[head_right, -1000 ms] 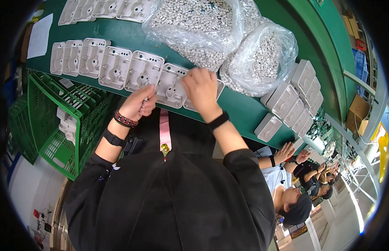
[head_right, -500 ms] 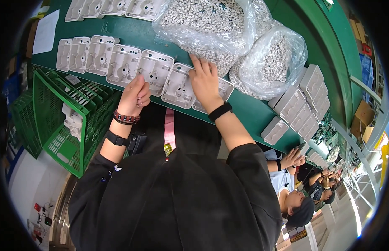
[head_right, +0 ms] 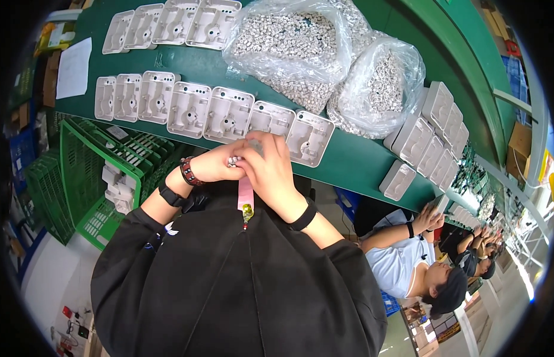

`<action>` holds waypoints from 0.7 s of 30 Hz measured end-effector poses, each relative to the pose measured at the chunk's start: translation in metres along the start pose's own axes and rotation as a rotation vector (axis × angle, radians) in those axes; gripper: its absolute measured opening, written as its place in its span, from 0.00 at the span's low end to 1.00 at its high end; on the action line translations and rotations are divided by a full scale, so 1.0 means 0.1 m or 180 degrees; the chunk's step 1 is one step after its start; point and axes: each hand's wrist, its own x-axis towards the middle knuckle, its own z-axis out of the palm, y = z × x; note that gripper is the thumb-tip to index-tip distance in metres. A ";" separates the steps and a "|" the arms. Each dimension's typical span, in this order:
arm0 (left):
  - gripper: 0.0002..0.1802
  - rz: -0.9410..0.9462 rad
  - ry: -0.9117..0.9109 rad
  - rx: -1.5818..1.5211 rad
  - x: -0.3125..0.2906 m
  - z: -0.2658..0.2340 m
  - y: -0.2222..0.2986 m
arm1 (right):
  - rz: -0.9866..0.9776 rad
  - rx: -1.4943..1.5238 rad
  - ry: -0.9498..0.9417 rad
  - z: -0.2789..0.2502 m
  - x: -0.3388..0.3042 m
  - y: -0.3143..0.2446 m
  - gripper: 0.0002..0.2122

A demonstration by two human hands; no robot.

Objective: The person takes plastic housings from a green crate and places them on the table, then picks up small metal components from a bag and inserts them into the housings. Finally, the person moves the assembled housings to the side of the table.

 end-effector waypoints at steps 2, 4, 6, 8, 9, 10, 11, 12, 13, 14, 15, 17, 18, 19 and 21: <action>0.15 0.0041 -0.0040 -0.0044 -0.01 -0.02 0.17 | -0.0136 -0.0060 -0.0075 -0.02 0.06 -0.07 0.09; 0.17 0.0111 -0.0068 -0.0204 -0.03 -0.05 0.29 | -0.0179 -0.0059 0.0023 -0.05 0.12 -0.11 0.09; 0.17 0.0084 -0.0122 -0.0032 -0.07 -0.12 0.30 | -0.0267 -0.0031 0.0136 -0.08 0.16 -0.15 0.07; 0.17 -0.0007 -0.0163 0.0255 -0.13 -0.21 0.27 | -0.0152 0.0124 0.0234 -0.01 0.17 -0.15 0.08; 0.17 0.0014 -0.0183 0.0268 -0.16 -0.24 0.27 | -0.0027 0.0294 0.0307 0.02 0.15 -0.16 0.08; 0.16 0.0016 -0.0163 0.0232 -0.18 -0.26 0.27 | 0.0098 0.0469 0.0377 0.05 0.15 -0.17 0.09; 0.16 0.0016 -0.0142 0.0193 -0.21 -0.29 0.27 | 0.0095 0.0450 0.0392 0.09 0.15 -0.17 0.09; 0.15 0.0013 -0.0120 0.0153 -0.22 -0.32 0.28 | -0.0048 0.0300 0.0566 0.12 0.14 -0.19 0.08; 0.15 0.0024 -0.0134 0.0158 -0.24 -0.35 0.28 | -0.0190 0.0151 0.0737 0.15 0.14 -0.20 0.08; 0.14 -0.0062 -0.0043 -0.0095 -0.26 -0.38 0.28 | -0.0327 0.0011 0.0900 0.19 0.15 -0.22 0.08; 0.12 -0.0150 0.0047 -0.0349 -0.28 -0.40 0.27 | -0.0318 0.0005 0.0903 0.21 0.16 -0.24 0.08; 0.11 -0.0248 0.0124 -0.0607 -0.30 -0.44 0.25 | -0.0262 -0.0047 0.0953 0.26 0.18 -0.26 0.08; 0.11 0.0067 0.0359 -0.0169 -0.29 -0.45 0.22 | -0.0231 -0.0073 0.0976 0.28 0.19 -0.27 0.09; 0.11 0.0381 0.0588 0.0266 -0.29 -0.45 0.21 | -0.0212 -0.0081 0.0975 0.29 0.20 -0.28 0.09; 0.11 0.0688 0.0807 0.0687 -0.30 -0.48 0.23 | 0.0065 0.0230 0.0601 0.29 0.22 -0.27 0.09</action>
